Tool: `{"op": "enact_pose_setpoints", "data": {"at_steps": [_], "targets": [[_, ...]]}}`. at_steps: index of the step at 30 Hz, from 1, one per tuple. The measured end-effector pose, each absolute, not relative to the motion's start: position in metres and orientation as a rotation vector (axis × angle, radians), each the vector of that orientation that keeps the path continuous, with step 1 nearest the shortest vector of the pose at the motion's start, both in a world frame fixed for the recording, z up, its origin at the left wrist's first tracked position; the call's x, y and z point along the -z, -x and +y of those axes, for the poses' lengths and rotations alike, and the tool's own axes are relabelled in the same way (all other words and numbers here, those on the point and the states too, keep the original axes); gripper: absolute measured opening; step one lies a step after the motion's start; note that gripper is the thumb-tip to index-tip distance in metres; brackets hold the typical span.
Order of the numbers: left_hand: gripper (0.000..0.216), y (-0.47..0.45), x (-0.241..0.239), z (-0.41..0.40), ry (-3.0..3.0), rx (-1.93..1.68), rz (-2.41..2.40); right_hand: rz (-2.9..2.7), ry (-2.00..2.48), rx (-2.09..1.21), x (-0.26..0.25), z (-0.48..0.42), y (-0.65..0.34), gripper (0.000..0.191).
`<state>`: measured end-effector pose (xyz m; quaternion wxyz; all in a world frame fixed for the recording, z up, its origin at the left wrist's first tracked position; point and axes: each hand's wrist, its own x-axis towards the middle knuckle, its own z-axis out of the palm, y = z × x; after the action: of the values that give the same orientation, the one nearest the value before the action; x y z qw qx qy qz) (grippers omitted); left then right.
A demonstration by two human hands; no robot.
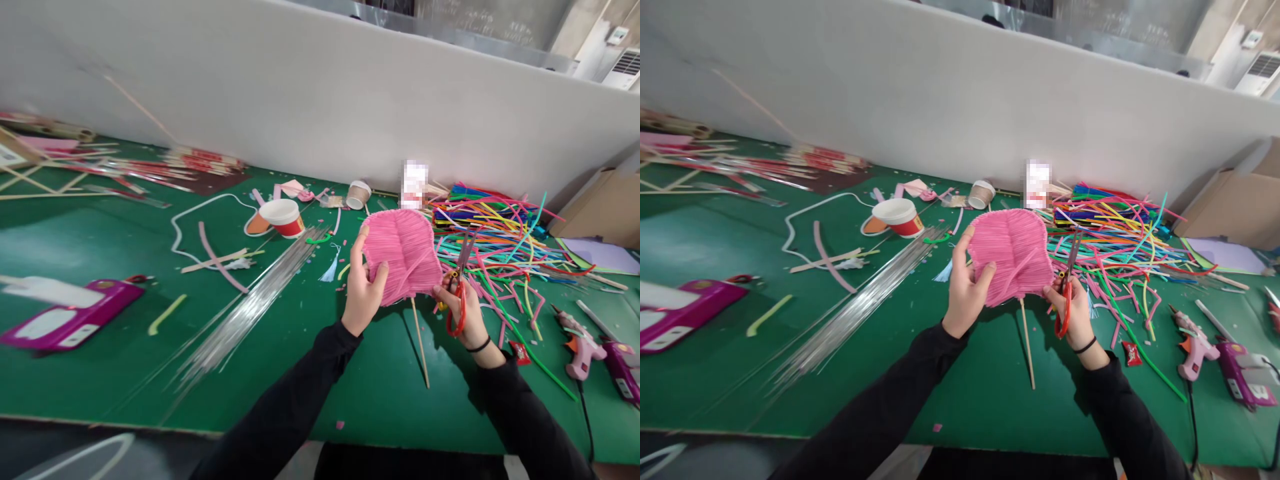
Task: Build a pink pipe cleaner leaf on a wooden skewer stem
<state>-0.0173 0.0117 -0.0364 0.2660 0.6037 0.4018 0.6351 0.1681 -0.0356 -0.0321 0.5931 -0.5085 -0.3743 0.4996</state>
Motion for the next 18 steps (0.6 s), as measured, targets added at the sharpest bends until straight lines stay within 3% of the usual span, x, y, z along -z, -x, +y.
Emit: {"op": "enact_pose_setpoints", "data": {"at_steps": [18], "targets": [[0.054,0.027,0.028,0.019,-1.432,-1.564,1.045,-0.991,1.279,-1.160,0.030,-0.031,-0.184,0.043]]}}
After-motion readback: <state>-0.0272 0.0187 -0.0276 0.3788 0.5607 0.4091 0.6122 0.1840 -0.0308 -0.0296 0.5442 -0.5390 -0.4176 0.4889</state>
